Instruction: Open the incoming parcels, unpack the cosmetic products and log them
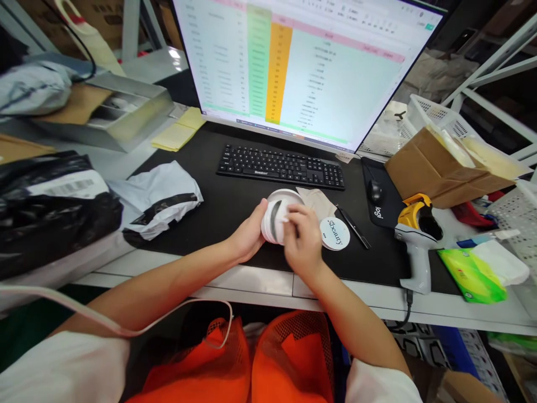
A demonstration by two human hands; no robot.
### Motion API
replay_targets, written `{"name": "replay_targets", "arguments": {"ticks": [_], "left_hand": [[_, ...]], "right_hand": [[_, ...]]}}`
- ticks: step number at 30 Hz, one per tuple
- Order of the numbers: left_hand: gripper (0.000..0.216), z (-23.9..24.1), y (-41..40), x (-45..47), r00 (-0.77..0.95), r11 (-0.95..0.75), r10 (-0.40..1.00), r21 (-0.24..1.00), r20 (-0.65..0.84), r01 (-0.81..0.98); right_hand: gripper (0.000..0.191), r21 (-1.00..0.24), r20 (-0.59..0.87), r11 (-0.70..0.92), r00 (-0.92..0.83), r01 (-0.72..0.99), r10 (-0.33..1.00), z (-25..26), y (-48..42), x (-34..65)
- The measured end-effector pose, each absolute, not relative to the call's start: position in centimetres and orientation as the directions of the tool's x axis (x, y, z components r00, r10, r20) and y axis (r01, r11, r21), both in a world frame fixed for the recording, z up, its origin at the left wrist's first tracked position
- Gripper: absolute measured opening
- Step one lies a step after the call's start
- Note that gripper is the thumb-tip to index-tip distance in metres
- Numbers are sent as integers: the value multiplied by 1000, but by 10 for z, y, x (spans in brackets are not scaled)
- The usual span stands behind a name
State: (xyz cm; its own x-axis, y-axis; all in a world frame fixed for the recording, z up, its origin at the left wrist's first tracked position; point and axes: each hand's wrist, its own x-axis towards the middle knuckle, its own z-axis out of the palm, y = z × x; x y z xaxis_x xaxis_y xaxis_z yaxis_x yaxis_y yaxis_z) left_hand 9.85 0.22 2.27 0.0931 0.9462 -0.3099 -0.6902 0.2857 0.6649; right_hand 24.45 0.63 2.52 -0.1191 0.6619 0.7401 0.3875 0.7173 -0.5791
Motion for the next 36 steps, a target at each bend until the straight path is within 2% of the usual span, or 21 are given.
{"name": "replay_targets", "arguments": {"ticks": [1, 3, 6, 9, 11, 14, 16, 18, 20, 21, 22, 24, 25, 27, 29, 31, 33, 36], "left_hand": [[41, 21, 4, 98, 63, 260, 951, 673, -304, -692], [42, 19, 7, 94, 17, 212, 959, 673, -283, -709], [41, 18, 14, 87, -55, 134, 966, 674, -252, -726], [37, 16, 18, 84, -126, 86, 962, 707, -242, -702], [37, 15, 19, 83, -110, 103, 964, 723, -242, -683], [42, 22, 21, 79, -24, 180, 963, 709, -267, -682], [47, 30, 21, 74, 87, 257, 956, 659, -280, -707], [54, 38, 20, 68, 265, 374, 927, 595, -267, -711], [62, 43, 16, 65, 459, 516, 852, 552, -253, -655], [63, 44, 14, 65, 527, 572, 811, 539, -256, -618], [62, 44, 11, 67, 562, 605, 783, 531, -265, -593], [55, 43, 7, 74, 538, 599, 793, 524, -285, -605], [51, 42, 5, 79, 482, 558, 827, 531, -289, -638], [46, 40, 4, 88, 326, 432, 902, 559, -283, -708], [46, 37, 2, 95, 195, 331, 939, 581, -285, -743], [47, 34, 0, 101, 137, 293, 946, 594, -294, -749], [48, 29, -3, 106, 110, 273, 951, 620, -288, -736], [45, 22, -9, 108, 40, 190, 974, 704, -225, -684]], "right_hand": [[14, -516, 750, 753, -211, 408, 627, 24, 0, 240], [35, -439, 720, 809, -386, 392, 577, 20, -8, 235], [68, -388, 569, 824, -596, 413, 567, 14, -12, 232], [83, -417, 431, 798, -678, 435, 595, 12, -11, 232], [81, -493, 424, 800, -708, 342, 565, 15, -8, 235], [71, -592, 453, 781, -720, 196, 525, 21, -2, 245], [57, -588, 543, 789, -635, 179, 549, 25, 4, 255], [45, -567, 697, 789, -371, 236, 613, 25, 11, 265], [50, -632, 725, 727, -127, 266, 677, 24, 19, 270], [59, -692, 678, 683, -114, 235, 726, 22, 21, 270], [70, -753, 606, 631, -178, 184, 775, 21, 23, 269], [82, -828, 491, 551, -342, 102, 802, 19, 23, 262], [83, -826, 487, 554, -365, 101, 793, 18, 21, 258], [82, -734, 569, 648, -340, 201, 749, 16, 16, 249], [81, -549, 658, 747, -358, 374, 663, 13, 10, 239], [79, -384, 681, 784, -423, 489, 598, 9, 6, 231], [76, -320, 693, 803, -454, 502, 560, 6, 5, 227], [76, -310, 702, 833, -480, 459, 526, 1, 6, 226]]}}
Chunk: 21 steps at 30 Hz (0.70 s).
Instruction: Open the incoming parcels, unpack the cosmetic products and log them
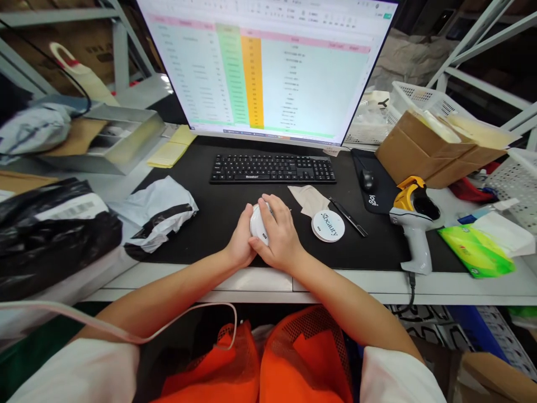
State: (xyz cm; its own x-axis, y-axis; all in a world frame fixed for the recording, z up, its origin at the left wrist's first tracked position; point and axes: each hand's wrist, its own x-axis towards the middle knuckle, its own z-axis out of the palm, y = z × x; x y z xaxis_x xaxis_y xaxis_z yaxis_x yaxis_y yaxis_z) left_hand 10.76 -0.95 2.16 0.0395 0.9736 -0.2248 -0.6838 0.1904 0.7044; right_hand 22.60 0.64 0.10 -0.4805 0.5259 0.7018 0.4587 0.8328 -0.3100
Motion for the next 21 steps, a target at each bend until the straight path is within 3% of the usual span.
{"name": "replay_targets", "arguments": {"ticks": [3, 8, 10, 12, 13, 15, 16, 18, 19, 21], "left_hand": [[42, 22, -12, 101, 55, 225, 968, 741, -247, -632], [54, 37, -6, 82, 444, 506, 843, 728, -304, -463], [64, 36, -7, 80, 494, 529, 809, 761, -319, -375], [71, 28, -10, 83, 331, 359, 910, 870, -248, -337], [74, 23, -12, 86, 201, 190, 970, 939, -136, -286], [77, 10, -16, 92, -21, -248, 969, 968, 247, -38], [76, 5, -16, 94, -53, -447, 888, 885, 457, 133], [73, 0, -14, 94, 26, -680, 666, 592, 746, 433], [69, 1, -12, 93, 102, -727, 564, 435, 819, 531], [57, 7, -6, 88, 270, -774, 415, 181, 869, 606]], "right_hand": [[79, -293, 703, 837, -488, 463, 516, -3, 5, 230], [71, -259, 664, 864, -570, 431, 483, -6, 0, 237], [69, -272, 660, 864, -572, 423, 488, -6, -2, 234], [71, -355, 698, 842, -483, 407, 528, -4, -6, 228], [72, -433, 713, 815, -407, 386, 571, -3, -9, 223], [73, -648, 660, 701, -240, 296, 712, 3, -14, 213], [74, -766, 583, 608, -173, 210, 794, 7, -16, 209], [73, -941, 337, 332, -121, -59, 934, 16, -16, 206], [72, -967, 180, 143, -162, -212, 970, 21, -13, 208], [62, -867, -131, -284, -362, -409, 923, 31, -3, 219]]}}
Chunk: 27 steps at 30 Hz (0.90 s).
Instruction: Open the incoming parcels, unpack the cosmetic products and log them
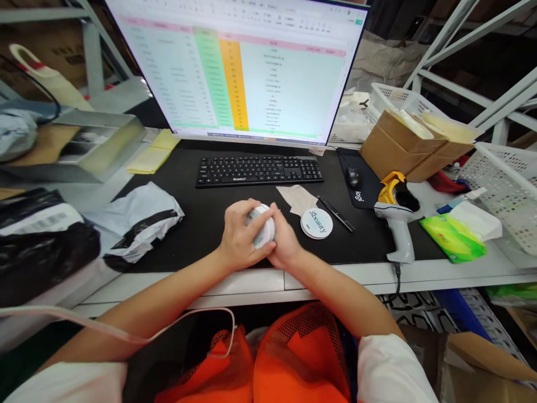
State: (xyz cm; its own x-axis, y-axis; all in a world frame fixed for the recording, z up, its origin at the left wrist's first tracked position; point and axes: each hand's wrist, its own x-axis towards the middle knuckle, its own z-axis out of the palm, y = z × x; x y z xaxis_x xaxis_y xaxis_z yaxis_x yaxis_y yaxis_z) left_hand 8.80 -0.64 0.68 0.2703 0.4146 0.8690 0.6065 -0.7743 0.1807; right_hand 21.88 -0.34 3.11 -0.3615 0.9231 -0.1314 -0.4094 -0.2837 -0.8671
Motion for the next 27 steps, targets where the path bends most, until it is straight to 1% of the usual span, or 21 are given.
{"name": "replay_targets", "arguments": {"ticks": [1, 2, 3, 5, 7, 8, 10, 12, 14, 15, 16, 17, 18, 20, 21, 22, 23, 24, 25, 26, 27], "left_hand": [[51, 11, -5, 85, 349, -798, 362, 94, 864, 596], [46, 16, -4, 82, 418, -826, 313, 27, 853, 563], [44, 21, -4, 79, 476, -853, 272, -19, 836, 521], [41, 28, -5, 74, 547, -894, 212, -66, 810, 444], [42, 31, -7, 70, 574, -916, 195, -61, 796, 397], [43, 30, -7, 68, 574, -924, 202, -40, 793, 381], [47, 28, -3, 64, 561, -937, 243, 40, 791, 348], [50, 23, 4, 59, 514, -930, 333, 186, 790, 316], [49, 17, 15, 56, 387, -844, 533, 446, 752, 297], [49, 14, 21, 55, 284, -743, 669, 612, 687, 271], [49, 10, 27, 55, 162, -599, 800, 772, 577, 212], [51, 6, 32, 57, 48, -426, 905, 898, 423, 114], [54, 2, 38, 59, -31, -251, 968, 968, 250, -11], [55, -6, 46, 64, -65, 24, 997, 973, -40, -230], [52, -9, 48, 67, -40, 106, 992, 958, -121, -267], [47, -11, 51, 68, -3, 157, 987, 956, -163, -249], [41, -13, 52, 68, 27, 183, 983, 962, -181, -201], [35, -14, 53, 67, 45, 196, 980, 969, -192, -147], [31, -14, 55, 65, 53, 192, 981, 978, -188, -81], [29, -13, 55, 61, 52, 158, 986, 987, -158, 1], [28, -12, 56, 58, 44, 86, 995, 991, -91, 99]], "right_hand": [[56, -775, -252, -467, -470, -426, 846, 36, 2, 226], [50, -686, -340, -606, -558, -404, 757, 39, 8, 233], [46, -612, -397, -698, -620, -370, 677, 42, 12, 240], [44, -528, -436, -784, -688, -327, 581, 45, 17, 247], [44, -513, -421, -801, -722, -310, 549, 44, 16, 247], [44, -530, -407, -789, -724, -310, 557, 43, 15, 244], [46, -634, -365, -710, -690, -308, 625, 39, 14, 240], [54, -818, -269, -507, -600, -270, 754, 37, 19, 244], [65, -979, -78, -151, -428, -140, 901, 39, 28, 263], [69, -999, 36, 31, -328, -19, 944, 41, 33, 277], [71, -975, 138, 174, -238, 139, 961, 42, 37, 293], [71, -912, 206, 255, -181, 321, 962, 43, 39, 309], [70, -818, 231, 279, -157, 503, 960, 42, 40, 324], [69, -577, 175, 240, -169, 780, 970, 35, 37, 346], [71, -458, 129, 216, -176, 862, 976, 30, 34, 353], [73, -363, 98, 198, -174, 910, 980, 24, 30, 357], [73, -305, 92, 186, -165, 934, 982, 19, 26, 359], [73, -289, 113, 181, -154, 940, 981, 14, 24, 360], [72, -315, 156, 186, -142, 931, 977, 11, 22, 360], [71, -382, 211, 197, -123, 903, 970, 9, 21, 359], [69, -488, 257, 215, -96, 846, 962, 10, 21, 358]]}}
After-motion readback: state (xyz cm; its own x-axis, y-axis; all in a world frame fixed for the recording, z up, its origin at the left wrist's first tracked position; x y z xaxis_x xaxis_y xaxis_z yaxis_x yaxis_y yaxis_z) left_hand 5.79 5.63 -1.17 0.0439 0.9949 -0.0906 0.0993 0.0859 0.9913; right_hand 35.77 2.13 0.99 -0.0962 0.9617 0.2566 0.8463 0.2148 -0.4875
